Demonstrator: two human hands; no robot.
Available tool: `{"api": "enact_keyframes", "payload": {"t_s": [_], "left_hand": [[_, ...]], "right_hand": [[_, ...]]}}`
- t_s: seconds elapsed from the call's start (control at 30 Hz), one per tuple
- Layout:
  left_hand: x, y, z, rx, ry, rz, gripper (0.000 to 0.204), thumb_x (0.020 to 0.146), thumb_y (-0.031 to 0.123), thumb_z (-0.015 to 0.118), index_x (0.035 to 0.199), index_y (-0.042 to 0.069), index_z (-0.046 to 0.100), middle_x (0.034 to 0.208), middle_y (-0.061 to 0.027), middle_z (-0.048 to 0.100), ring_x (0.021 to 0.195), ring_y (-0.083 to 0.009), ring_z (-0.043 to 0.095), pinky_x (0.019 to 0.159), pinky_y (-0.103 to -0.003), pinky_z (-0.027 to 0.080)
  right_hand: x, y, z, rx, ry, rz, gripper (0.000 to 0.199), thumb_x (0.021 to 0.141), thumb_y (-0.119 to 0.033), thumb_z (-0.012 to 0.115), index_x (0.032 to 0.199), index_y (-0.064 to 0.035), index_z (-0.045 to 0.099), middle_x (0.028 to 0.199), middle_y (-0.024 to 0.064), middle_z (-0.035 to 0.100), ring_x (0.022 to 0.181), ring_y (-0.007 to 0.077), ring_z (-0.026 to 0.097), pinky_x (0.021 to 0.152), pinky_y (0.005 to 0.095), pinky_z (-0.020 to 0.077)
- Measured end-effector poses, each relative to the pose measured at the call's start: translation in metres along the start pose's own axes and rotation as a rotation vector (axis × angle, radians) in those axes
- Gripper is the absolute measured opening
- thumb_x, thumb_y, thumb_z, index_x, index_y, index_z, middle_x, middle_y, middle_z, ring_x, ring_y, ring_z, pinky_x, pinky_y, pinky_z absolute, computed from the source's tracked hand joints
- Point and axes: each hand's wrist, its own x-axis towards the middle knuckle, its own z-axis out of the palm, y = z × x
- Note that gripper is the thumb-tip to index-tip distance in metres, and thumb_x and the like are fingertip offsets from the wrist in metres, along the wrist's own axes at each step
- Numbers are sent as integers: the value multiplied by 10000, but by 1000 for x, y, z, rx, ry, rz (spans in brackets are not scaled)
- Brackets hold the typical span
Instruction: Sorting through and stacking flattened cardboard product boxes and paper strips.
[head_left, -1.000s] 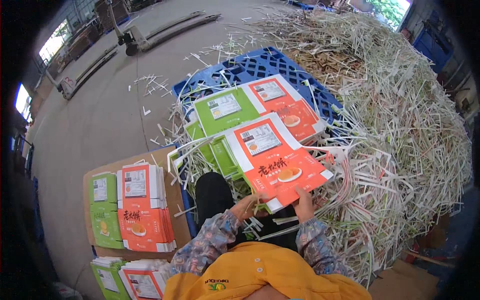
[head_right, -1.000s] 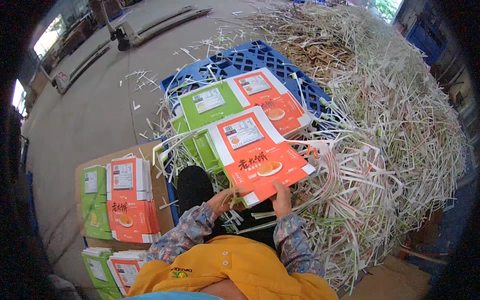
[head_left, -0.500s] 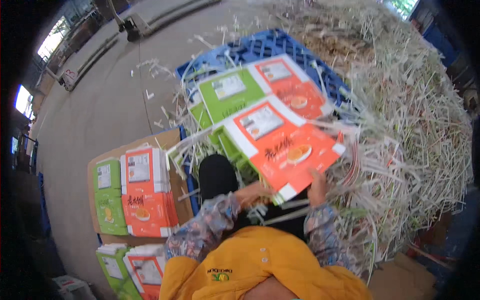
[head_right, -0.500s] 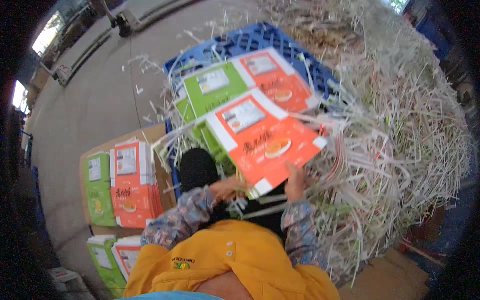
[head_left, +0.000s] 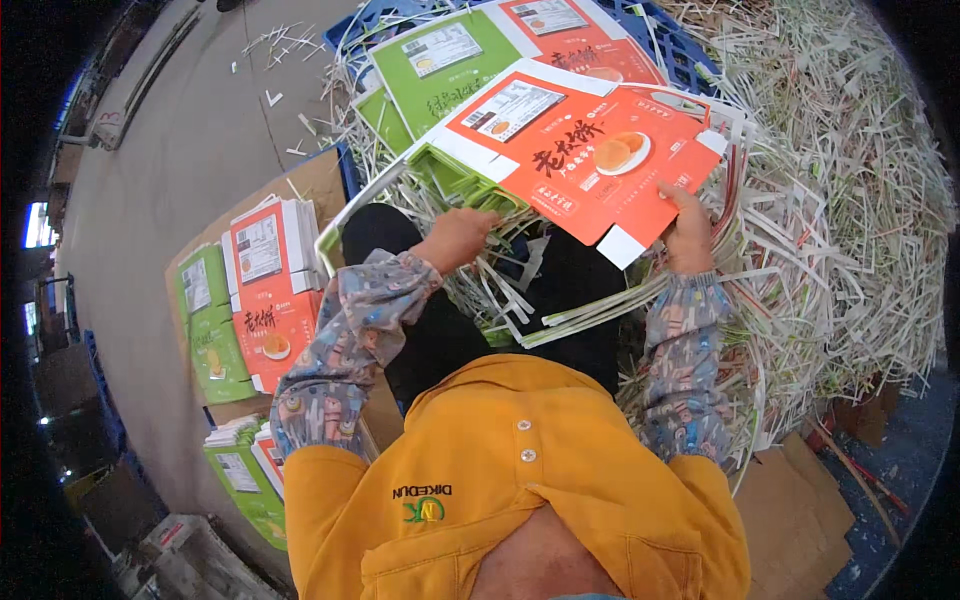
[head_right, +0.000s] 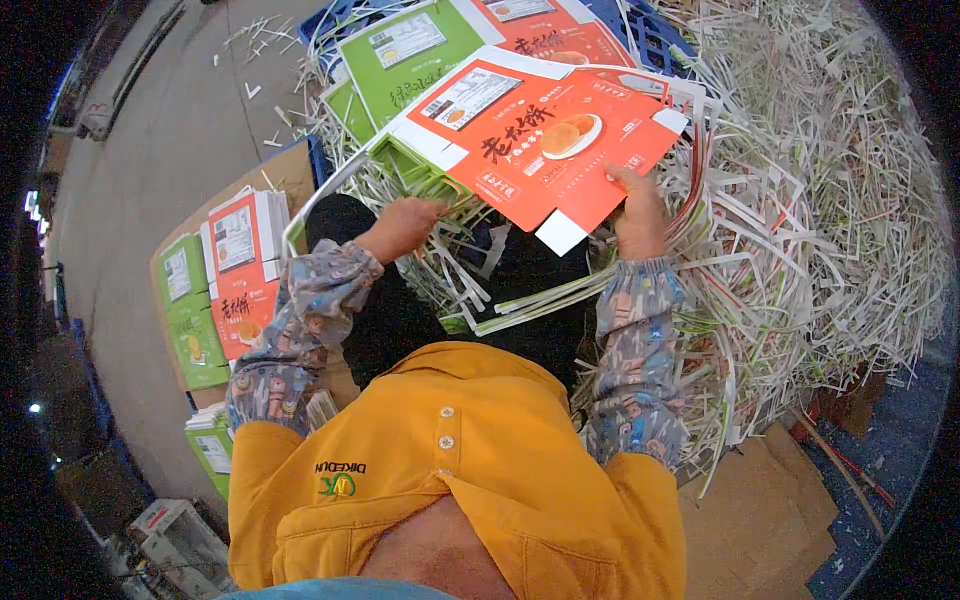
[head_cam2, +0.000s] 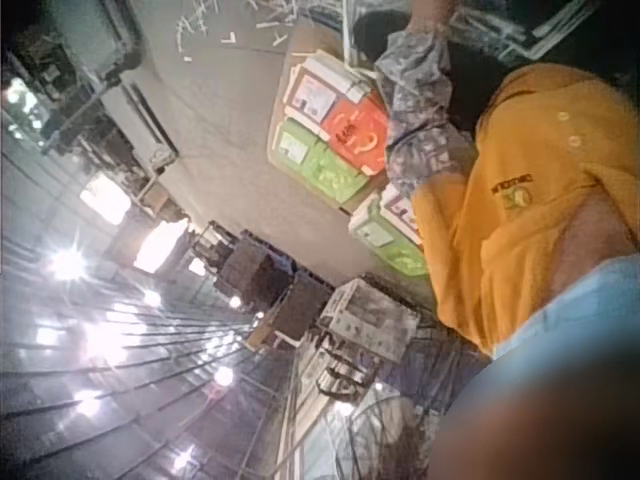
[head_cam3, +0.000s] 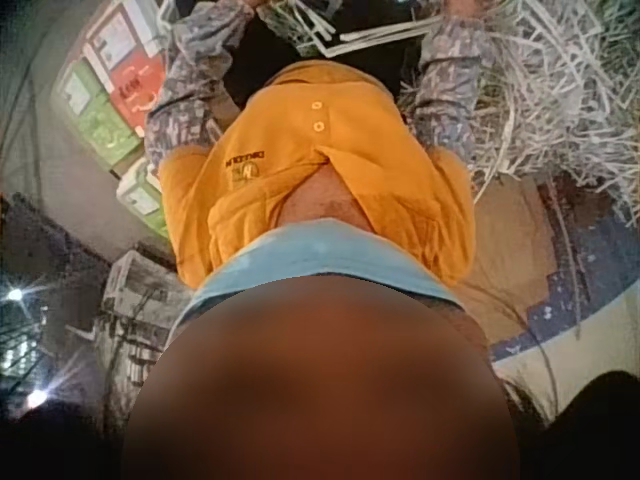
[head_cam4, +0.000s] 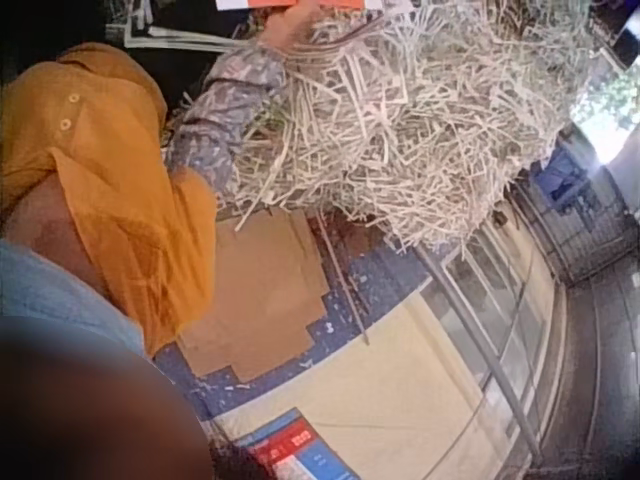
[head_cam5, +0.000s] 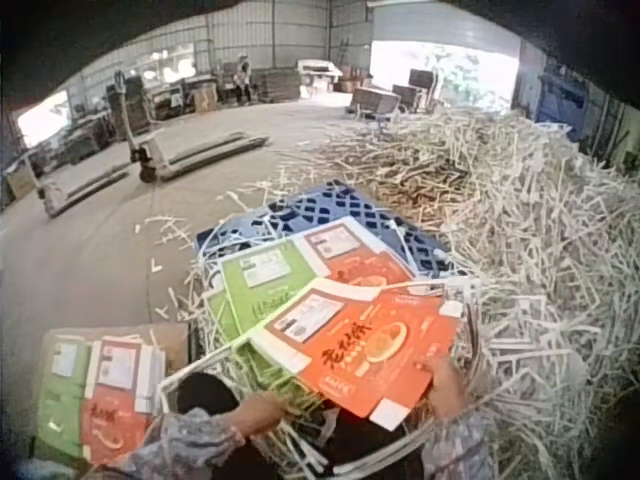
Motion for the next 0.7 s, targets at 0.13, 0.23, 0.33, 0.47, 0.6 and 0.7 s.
{"api": "enact_keyframes", "payload": {"t_s": [0.13, 0.23, 0.33, 0.47, 0.6, 0.7], "left_hand": [[-16, 2, -29, -725, -155, -53, 140, 763, 144, 550, 853, 40, 526, 693, -68, 553, 621, -196, 553, 510, -325, 428], [-26, 13, -32, -1582, -271, -229, 204, 755, 223, 603, 817, 36, 547, 716, 11, 517, 600, -73, 476, 532, -220, 386], [-33, 11, -23, -1168, -309, -3, 204, 783, 242, 568, 782, 38, 561, 611, 23, 483, 552, -77, 470, 476, -218, 400], [-83, -61, -55, -739, -489, -430, 198, 789, 206, 538, 941, 101, 608, 781, -58, 622, 589, -161, 587, 430, -248, 466], [-82, -86, -80, -237, 217, -626, 237, 812, 264, 461, 938, 82, 546, 631, -82, 571, 580, -225, 591, 482, -340, 458], [-78, -62, -54, 138, 103, -307, 510, 705, 371, 602, 1088, 70, 453, 820, -135, 579, 781, -272, 584, 616, -410, 456]], "right_hand": [[13, 16, -25, 3, 12, 51, 293, 690, -57, 589, 957, 9, 486, 906, 104, 552, 808, 219, 572, 667, 325, 498], [7, 13, -18, 57, 44, 44, 285, 718, -72, 561, 973, 24, 479, 895, 120, 560, 790, 216, 575, 693, 316, 491], [7, 10, -19, -65, 120, 49, 292, 728, -103, 547, 980, 27, 476, 898, 120, 561, 810, 216, 576, 712, 325, 489], [16, -35, -69, -14, 57, 48, 280, 745, -137, 536, 972, 17, 480, 907, 119, 565, 824, 222, 578, 719, 346, 488], [5, -42, -48, 32, 110, -30, 272, 747, -132, 535, 979, 1, 487, 912, 108, 570, 817, 219, 580, 722, 357, 480], [7, -29, -41, 29, 87, -66, 296, 742, -130, 539, 1002, -1, 480, 906, 95, 572, 813, 215, 578, 714, 344, 478]]}}
